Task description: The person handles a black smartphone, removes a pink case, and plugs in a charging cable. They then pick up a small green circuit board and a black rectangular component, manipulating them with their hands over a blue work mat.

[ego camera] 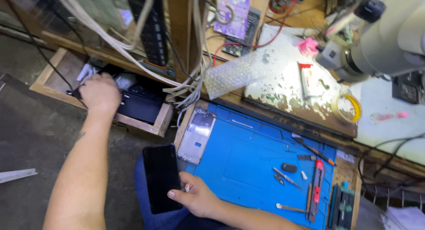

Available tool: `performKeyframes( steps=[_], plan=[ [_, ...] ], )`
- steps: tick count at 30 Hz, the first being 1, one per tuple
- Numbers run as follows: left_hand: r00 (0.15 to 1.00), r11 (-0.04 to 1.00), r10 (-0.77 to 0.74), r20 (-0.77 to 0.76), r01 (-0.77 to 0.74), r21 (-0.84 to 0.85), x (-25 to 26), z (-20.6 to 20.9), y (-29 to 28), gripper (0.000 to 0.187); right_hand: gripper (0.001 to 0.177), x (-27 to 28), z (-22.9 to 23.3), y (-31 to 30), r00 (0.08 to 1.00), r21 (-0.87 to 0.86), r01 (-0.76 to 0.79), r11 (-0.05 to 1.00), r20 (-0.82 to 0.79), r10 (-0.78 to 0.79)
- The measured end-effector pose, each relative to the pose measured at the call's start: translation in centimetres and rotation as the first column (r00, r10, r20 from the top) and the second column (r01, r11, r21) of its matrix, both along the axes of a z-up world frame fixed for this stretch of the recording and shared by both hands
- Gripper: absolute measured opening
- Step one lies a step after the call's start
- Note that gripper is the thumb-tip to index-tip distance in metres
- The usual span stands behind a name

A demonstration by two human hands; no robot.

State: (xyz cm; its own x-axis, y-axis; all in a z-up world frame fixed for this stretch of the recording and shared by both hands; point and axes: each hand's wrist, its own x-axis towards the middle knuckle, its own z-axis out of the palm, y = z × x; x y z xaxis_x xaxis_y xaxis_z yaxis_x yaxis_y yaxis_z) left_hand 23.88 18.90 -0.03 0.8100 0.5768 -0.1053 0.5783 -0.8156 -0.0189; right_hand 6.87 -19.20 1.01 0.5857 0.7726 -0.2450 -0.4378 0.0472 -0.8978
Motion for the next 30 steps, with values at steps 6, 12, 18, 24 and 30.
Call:
performKeyframes(
  steps=[6, 12, 18, 24, 30],
  plan=[
    [0.990, 0.990, 0.135, -0.044, -0.136, -0.024, 2.2, -2.6, 4.7, 0.042, 0.026, 0.0, -0.7, 0.2, 1.000, 0.000, -0.013, 1.000, -0.007, 0.013],
    [0.984, 0.999, 0.036, -0.173, -0.040, -0.019, 2.9, -5.0, 9.1, 0.040, 0.029, 0.4, -0.9, 0.1, 0.998, 0.132, -0.002, 0.991, -0.066, 0.010],
    [0.992, 0.989, -0.098, -0.078, 0.106, 0.103, 1.2, -3.5, 11.6, 0.037, 0.028, 0.1, -2.1, 0.3, 0.985, 0.134, 0.066, 0.989, -0.164, -0.044],
    [0.969, 0.966, -0.244, -0.031, 0.245, 0.076, -0.9, 1.1, 11.7, 0.045, 0.029, 0.5, -1.4, 0.4, 0.987, 0.144, 0.068, 0.987, -0.152, -0.046],
    [0.972, 0.971, -0.233, -0.027, 0.234, 0.045, -1.0, 2.2, 10.1, 0.039, 0.034, 0.8, -0.8, 0.5, 0.987, 0.131, 0.059, 0.990, -0.159, -0.038]
  ],
)
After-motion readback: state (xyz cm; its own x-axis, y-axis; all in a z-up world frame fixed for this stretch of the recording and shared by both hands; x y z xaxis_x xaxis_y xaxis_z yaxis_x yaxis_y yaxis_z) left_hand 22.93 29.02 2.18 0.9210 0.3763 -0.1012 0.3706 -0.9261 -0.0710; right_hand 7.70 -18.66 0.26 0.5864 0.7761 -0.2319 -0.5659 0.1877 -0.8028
